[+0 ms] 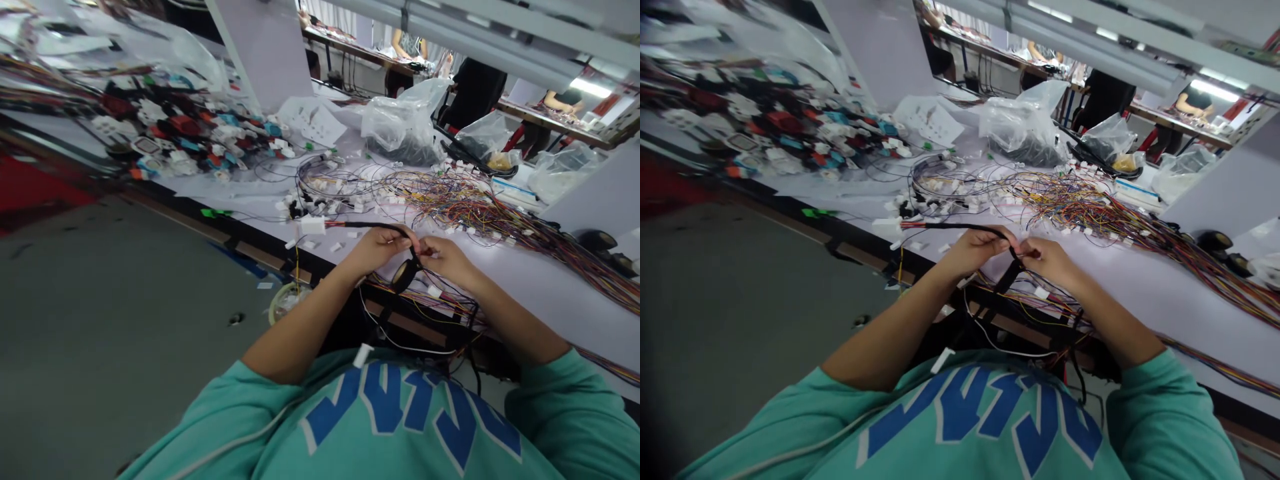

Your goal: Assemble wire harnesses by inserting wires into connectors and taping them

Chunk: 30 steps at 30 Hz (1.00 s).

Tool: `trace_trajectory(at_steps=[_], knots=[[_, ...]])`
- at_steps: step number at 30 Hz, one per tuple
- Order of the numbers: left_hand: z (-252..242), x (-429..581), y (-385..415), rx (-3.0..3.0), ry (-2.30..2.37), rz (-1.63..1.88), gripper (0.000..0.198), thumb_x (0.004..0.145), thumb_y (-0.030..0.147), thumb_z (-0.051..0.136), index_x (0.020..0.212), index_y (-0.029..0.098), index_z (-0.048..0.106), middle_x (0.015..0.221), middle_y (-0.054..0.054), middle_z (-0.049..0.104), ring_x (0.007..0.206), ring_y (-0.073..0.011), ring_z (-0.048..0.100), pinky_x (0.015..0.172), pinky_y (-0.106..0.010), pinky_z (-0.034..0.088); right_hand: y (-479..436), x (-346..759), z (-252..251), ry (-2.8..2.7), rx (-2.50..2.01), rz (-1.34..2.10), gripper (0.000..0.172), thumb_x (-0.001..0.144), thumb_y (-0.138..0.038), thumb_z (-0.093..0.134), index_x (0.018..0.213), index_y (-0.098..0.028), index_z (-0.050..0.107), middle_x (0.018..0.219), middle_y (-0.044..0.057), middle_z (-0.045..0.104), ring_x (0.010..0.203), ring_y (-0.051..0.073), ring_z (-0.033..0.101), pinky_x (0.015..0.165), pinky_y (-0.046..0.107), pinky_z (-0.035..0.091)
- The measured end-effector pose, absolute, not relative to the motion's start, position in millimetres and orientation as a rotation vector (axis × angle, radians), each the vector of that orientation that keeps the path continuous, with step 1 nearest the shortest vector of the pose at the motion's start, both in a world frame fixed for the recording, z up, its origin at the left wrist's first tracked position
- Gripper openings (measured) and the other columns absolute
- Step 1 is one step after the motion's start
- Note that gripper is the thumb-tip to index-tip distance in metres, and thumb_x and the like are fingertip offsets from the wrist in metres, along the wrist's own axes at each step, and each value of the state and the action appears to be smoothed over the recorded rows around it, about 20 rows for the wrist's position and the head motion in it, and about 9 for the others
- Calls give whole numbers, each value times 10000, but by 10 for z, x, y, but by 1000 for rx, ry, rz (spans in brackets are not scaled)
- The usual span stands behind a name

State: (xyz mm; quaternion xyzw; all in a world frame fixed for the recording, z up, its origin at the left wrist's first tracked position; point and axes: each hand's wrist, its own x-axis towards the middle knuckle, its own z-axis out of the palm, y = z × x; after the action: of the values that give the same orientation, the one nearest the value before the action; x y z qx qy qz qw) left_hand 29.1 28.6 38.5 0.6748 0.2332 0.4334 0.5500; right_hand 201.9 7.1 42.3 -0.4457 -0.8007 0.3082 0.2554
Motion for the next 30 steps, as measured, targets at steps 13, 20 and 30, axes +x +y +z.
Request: trace_trajectory(at_steps=[13,20,30], knots=[[220,486,176,1356,686,870,289,585,369,694,704,114,629,577,24,570,530,-72,487,517,-182,365,-158,2078,348,-1579,-1332,1342,253,683,-411,573,725,-163,606,646,-5,611,609,117,553,640,280,436],[254,443,294,1440,745,819,144,581,260,633,570,118,613,526,27,561,515,-76,476,535,-194,363,-300,2115,513,-2176,-1178,273,199,783,-228,451,880,-168,614,837,61,644,786,162,568,718,305,439],[358,450,343,1535,707,689,65,484,87,508,431,124,519,432,72,478,452,-39,386,451,-153,291,-441,1700,594,-2470,-1290,-436,187,825,-299,494,945,-197,594,894,69,609,816,194,513,687,306,386]])
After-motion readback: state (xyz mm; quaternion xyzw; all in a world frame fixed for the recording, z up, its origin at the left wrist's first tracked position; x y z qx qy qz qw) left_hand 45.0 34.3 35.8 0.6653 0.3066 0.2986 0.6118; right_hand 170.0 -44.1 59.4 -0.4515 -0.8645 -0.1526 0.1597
